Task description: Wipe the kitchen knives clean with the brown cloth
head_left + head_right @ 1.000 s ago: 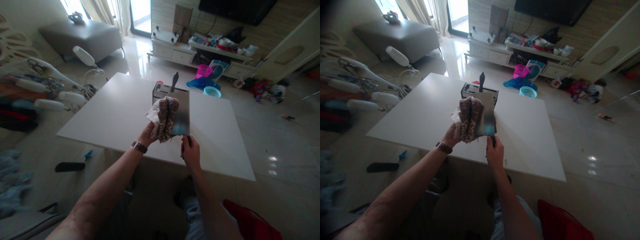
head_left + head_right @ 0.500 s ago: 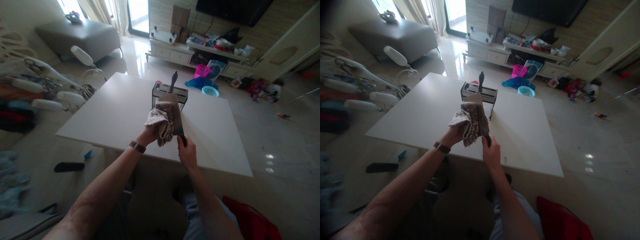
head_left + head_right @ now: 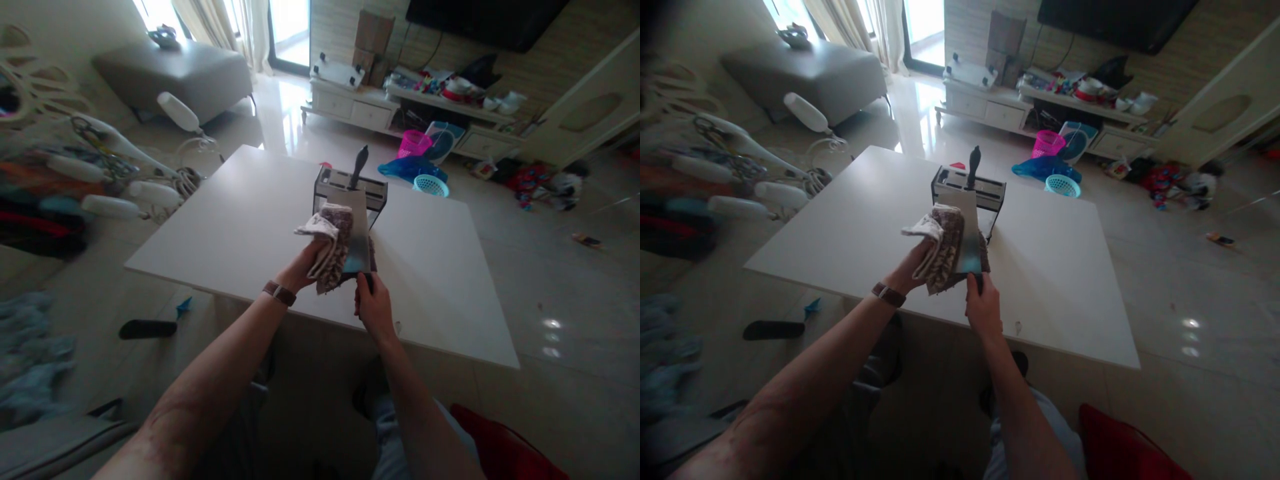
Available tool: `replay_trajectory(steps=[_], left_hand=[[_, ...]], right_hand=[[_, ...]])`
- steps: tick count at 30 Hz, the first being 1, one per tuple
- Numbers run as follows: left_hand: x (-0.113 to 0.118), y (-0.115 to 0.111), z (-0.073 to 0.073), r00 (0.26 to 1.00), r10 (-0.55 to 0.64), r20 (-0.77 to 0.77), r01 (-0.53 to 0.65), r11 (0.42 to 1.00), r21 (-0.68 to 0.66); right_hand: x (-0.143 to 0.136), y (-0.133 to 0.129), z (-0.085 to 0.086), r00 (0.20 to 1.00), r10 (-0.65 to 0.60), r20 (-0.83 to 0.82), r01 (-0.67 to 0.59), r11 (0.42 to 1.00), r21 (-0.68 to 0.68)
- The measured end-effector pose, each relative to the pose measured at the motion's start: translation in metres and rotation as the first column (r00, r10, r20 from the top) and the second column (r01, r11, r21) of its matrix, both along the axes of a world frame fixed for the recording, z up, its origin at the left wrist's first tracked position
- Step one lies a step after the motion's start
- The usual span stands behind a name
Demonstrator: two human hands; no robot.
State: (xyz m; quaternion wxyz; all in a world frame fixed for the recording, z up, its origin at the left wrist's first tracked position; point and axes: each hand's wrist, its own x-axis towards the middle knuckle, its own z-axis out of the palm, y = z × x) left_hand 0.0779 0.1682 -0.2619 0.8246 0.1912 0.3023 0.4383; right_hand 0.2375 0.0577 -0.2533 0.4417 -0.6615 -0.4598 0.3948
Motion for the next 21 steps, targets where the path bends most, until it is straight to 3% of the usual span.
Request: replay_trajectory(steps=[2,7,21], left_hand=[[0.008,-0.002,-0.001,0.996,0.045,-0.074,-0.043,0.999,0.024],[0.022,-0.006,0.000,0.972,0.222,-0.077,-0.217,0.974,0.069],[0.025,-0.003,-0.001,0.961,0.258,-0.099,-0.249,0.964,0.099]], right_hand=[[-0.002,0.001,0.000,1.000,0.009,0.016,-0.010,1.000,0.017],[-0.003,0.003,0.000,0.999,0.024,0.030,-0.025,0.999,0.029],[0.008,0.005,0.000,0.953,0.122,-0.278,-0.150,0.985,-0.082]])
